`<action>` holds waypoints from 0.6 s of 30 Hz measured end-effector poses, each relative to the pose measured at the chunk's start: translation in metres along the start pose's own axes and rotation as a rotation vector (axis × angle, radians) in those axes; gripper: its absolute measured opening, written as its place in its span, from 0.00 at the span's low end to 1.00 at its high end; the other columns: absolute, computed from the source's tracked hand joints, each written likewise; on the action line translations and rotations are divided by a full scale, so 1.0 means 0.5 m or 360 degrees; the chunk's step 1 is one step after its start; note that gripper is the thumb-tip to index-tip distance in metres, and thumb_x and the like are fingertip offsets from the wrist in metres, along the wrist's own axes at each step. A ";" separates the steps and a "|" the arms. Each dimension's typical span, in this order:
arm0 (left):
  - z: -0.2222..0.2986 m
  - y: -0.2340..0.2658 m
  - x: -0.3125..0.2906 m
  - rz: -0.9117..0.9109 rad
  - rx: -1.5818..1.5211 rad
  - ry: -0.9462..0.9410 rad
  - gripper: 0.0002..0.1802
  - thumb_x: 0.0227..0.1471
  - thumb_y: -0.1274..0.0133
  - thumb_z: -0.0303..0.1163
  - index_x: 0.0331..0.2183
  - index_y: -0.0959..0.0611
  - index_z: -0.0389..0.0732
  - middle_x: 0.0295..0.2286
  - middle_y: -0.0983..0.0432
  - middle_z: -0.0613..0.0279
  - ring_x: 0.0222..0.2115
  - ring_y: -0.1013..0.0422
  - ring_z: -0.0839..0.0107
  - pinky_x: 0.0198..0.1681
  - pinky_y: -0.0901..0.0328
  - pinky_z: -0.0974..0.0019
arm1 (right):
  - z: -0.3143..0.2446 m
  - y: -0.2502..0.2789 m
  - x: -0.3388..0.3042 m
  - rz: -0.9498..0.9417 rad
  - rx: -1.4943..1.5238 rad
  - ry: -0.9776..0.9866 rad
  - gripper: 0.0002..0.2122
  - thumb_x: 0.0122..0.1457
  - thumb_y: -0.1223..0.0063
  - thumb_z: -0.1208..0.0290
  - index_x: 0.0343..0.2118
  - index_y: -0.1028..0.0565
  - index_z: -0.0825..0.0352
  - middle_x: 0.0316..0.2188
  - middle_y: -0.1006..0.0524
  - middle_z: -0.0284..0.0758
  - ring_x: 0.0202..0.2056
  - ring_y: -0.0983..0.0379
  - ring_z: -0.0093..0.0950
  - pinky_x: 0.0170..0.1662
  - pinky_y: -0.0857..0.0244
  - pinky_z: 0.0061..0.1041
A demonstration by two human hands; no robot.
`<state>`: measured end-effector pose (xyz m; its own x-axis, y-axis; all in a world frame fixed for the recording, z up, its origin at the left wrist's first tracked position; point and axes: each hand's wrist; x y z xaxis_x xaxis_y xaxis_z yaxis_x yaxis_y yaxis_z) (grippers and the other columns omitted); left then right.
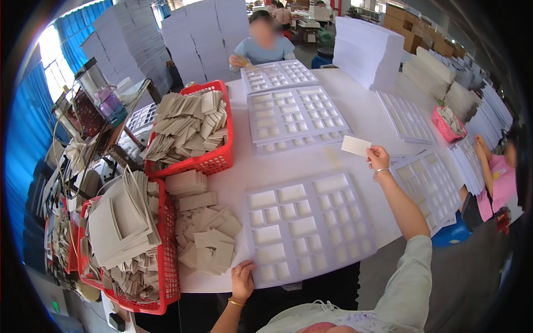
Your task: Manually folding small cardboard rectangles and placing them into cells of a plastic packaging tray.
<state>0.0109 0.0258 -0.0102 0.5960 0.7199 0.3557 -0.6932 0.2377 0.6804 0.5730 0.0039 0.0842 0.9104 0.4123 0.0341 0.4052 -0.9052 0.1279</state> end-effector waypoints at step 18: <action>0.004 -0.015 0.000 0.0072 0.0132 0.0031 0.17 0.41 0.54 0.14 0.35 0.22 0.41 0.41 0.27 0.57 0.40 0.32 0.56 0.45 0.39 0.60 | 0.123 -0.089 -0.074 -0.0848 -0.0489 -0.0317 0.07 0.52 0.43 0.74 0.32 0.25 0.70 0.23 0.24 0.32 0.19 0.28 0.19 0.18 0.34 0.18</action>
<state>0.0168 0.0227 -0.0142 0.5564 0.7413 0.3754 -0.6828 0.1504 0.7149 0.5266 0.0228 0.0163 0.6013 0.7433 -0.2934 0.7903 -0.4991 0.3554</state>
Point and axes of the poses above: each hand's wrist, its own x-axis towards the middle knuckle, its own y-axis out of the back of the hand, z = x × y
